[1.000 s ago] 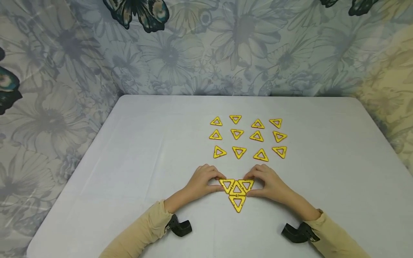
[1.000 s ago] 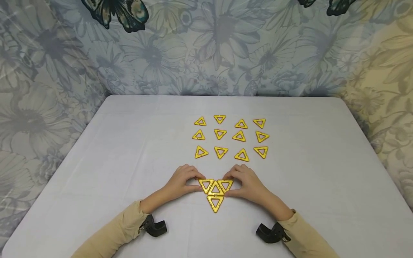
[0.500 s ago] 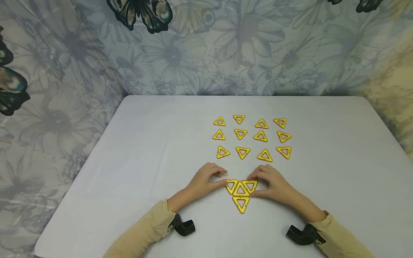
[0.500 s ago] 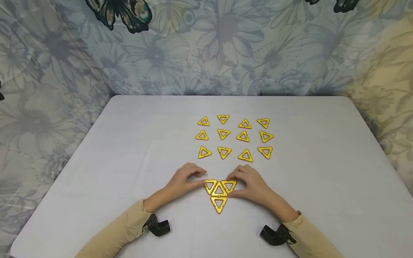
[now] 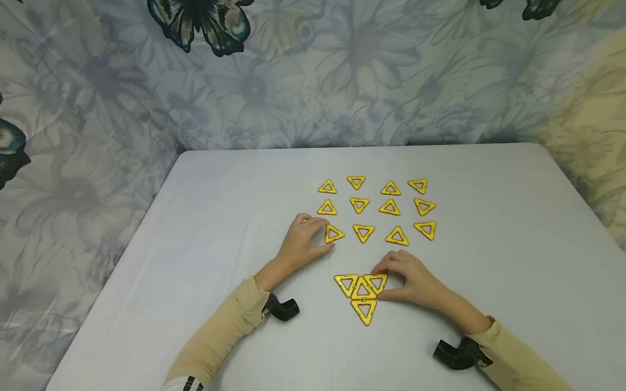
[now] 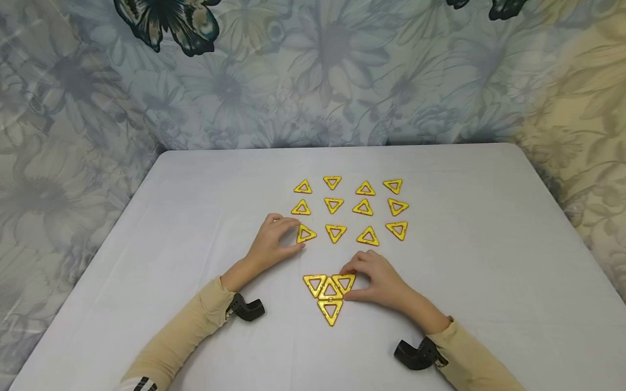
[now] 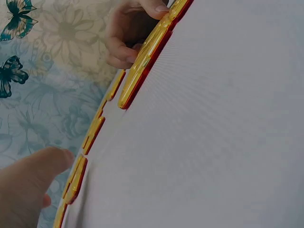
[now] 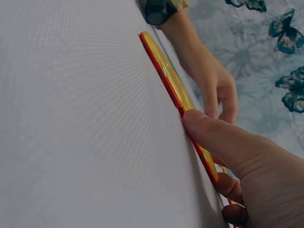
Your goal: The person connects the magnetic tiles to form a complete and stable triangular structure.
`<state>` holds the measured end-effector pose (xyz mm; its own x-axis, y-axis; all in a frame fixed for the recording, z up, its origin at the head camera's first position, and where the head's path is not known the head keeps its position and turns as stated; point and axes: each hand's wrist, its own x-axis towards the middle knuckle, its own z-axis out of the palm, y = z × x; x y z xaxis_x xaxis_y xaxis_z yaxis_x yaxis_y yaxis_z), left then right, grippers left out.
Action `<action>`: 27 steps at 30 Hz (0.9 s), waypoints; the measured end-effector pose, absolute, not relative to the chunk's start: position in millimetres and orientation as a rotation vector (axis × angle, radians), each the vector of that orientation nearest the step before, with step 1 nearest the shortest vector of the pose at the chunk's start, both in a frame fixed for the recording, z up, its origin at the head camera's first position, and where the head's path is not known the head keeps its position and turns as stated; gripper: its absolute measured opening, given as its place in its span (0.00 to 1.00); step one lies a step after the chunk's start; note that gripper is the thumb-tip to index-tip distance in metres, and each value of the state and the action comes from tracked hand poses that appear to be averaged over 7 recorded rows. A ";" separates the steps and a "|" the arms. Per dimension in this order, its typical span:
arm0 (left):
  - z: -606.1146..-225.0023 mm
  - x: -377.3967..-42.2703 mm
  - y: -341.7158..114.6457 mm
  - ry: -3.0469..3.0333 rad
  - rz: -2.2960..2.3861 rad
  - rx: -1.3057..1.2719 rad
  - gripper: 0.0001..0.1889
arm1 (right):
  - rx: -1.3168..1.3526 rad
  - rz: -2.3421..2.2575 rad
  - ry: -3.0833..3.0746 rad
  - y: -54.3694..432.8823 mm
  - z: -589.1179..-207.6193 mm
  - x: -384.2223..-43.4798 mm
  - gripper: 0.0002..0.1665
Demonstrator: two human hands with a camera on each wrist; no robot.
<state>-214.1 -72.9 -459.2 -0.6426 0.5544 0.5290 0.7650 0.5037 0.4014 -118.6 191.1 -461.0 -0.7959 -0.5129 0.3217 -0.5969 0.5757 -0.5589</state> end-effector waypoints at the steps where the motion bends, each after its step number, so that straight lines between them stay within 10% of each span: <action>1: -459.8 -214.5 -73.1 -2.460 -0.853 -1.087 0.26 | 0.953 1.021 -2.680 190.1 -461.8 -118.7 0.23; 27: -469.5 -218.7 -68.6 -2.687 -0.903 -0.888 0.24 | 0.968 1.019 -2.639 192.6 -462.2 -116.5 0.23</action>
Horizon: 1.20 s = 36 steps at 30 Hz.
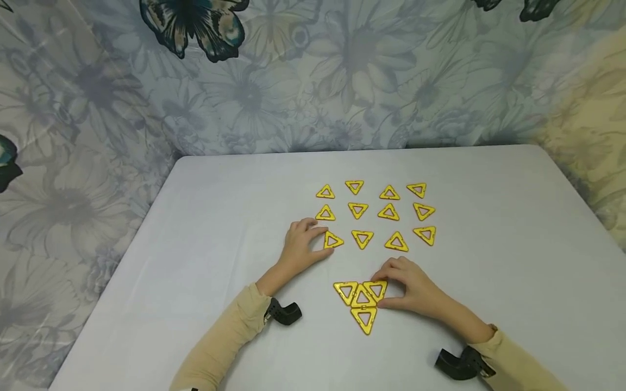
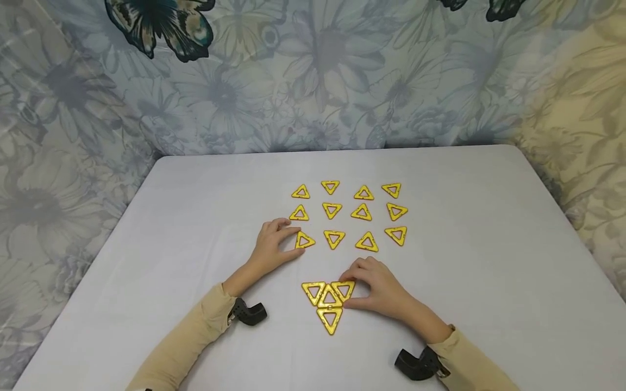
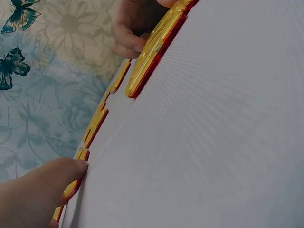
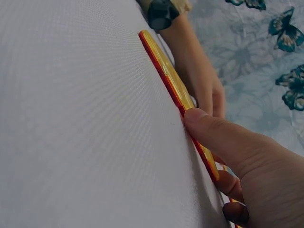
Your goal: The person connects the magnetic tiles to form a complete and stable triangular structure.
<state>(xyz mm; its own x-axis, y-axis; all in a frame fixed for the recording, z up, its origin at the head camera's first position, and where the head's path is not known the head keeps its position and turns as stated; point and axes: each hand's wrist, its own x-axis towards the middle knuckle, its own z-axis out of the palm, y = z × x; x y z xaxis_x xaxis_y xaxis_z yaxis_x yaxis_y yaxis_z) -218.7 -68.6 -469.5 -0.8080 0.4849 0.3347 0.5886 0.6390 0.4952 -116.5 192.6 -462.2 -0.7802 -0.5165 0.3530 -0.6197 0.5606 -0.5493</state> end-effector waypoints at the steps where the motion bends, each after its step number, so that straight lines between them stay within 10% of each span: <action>1: -469.5 -219.4 -68.6 -2.677 -0.912 -0.895 0.24 | 0.965 1.020 -2.635 192.7 -462.0 -116.6 0.22; 36: -467.9 -193.5 -66.8 -2.711 -1.022 -0.983 0.22 | 0.950 1.059 -2.629 190.1 -468.1 -120.7 0.23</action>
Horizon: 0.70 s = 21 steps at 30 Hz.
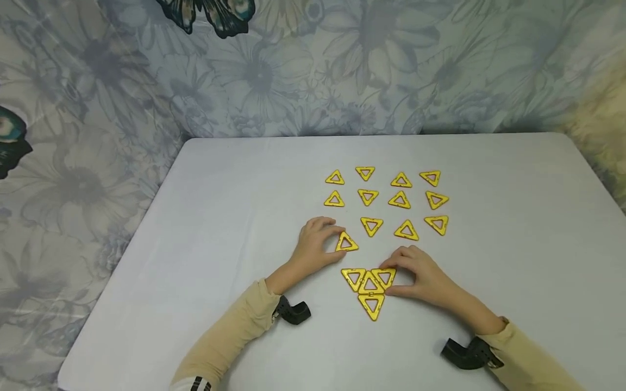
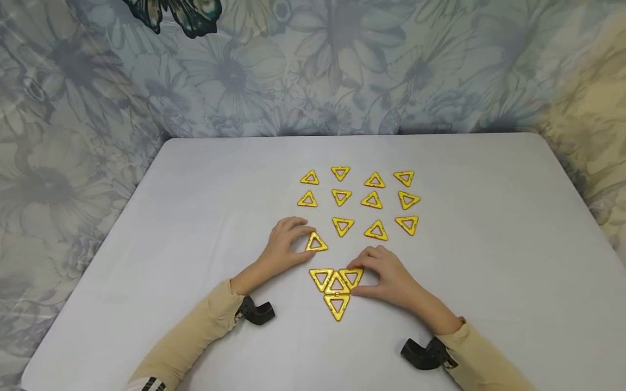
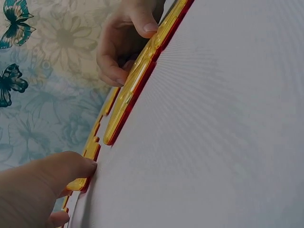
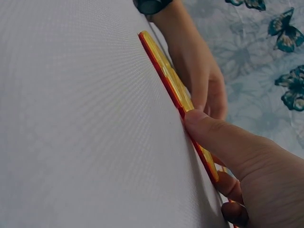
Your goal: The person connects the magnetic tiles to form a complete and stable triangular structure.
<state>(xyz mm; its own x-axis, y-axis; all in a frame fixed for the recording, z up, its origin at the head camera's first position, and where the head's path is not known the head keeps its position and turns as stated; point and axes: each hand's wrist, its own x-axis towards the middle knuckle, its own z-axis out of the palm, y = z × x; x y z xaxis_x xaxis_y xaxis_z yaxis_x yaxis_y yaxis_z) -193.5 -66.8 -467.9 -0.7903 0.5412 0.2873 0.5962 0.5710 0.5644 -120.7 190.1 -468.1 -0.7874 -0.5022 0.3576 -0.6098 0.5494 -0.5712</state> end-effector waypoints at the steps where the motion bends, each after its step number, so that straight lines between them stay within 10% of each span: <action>1: -467.6 -193.5 -67.2 -2.710 -1.021 -0.989 0.22 | 0.949 1.064 -2.634 189.4 -468.4 -120.5 0.23; 21: -465.7 -192.3 -65.5 -2.714 -1.184 -1.113 0.22 | 0.942 1.029 -2.656 188.1 -464.8 -119.9 0.23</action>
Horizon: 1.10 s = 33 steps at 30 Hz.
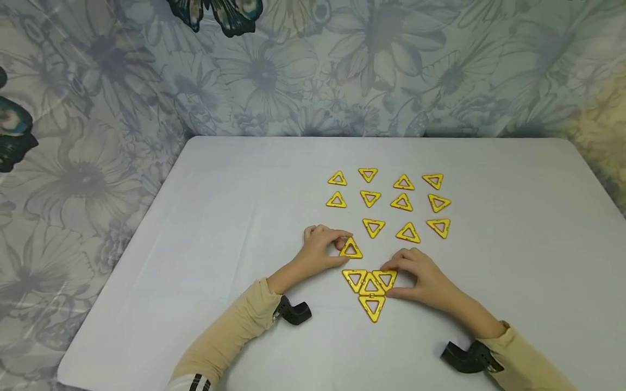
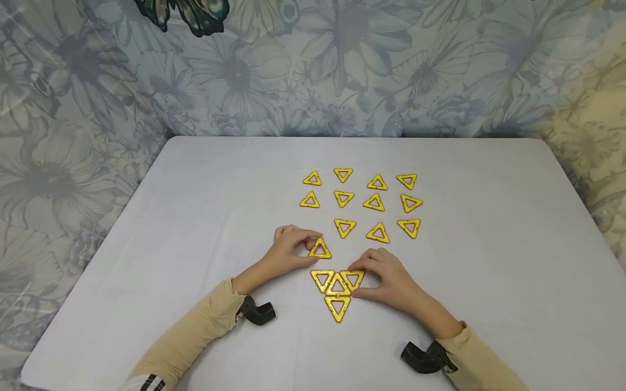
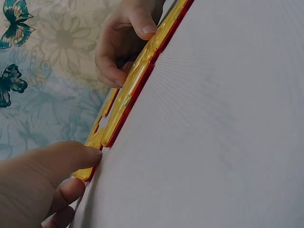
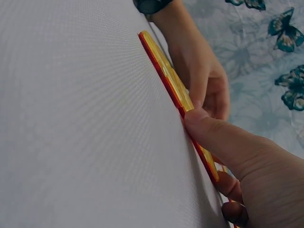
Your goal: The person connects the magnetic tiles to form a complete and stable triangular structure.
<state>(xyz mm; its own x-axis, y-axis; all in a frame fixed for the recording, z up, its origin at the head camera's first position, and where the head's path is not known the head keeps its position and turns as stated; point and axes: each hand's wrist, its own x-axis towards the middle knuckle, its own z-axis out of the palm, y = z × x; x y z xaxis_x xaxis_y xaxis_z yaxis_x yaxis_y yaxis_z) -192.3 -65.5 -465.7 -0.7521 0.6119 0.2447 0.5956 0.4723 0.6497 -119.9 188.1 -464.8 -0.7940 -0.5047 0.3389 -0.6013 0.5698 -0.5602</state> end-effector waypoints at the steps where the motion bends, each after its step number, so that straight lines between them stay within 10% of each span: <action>1: -465.7 -191.9 -65.1 2.678 1.163 1.096 0.22 | 0.941 1.021 -2.658 188.4 -464.5 -119.7 0.23; 33: -466.0 -183.7 -64.0 2.663 1.081 1.192 0.18 | 0.968 1.024 -2.638 188.3 -464.4 -120.5 0.23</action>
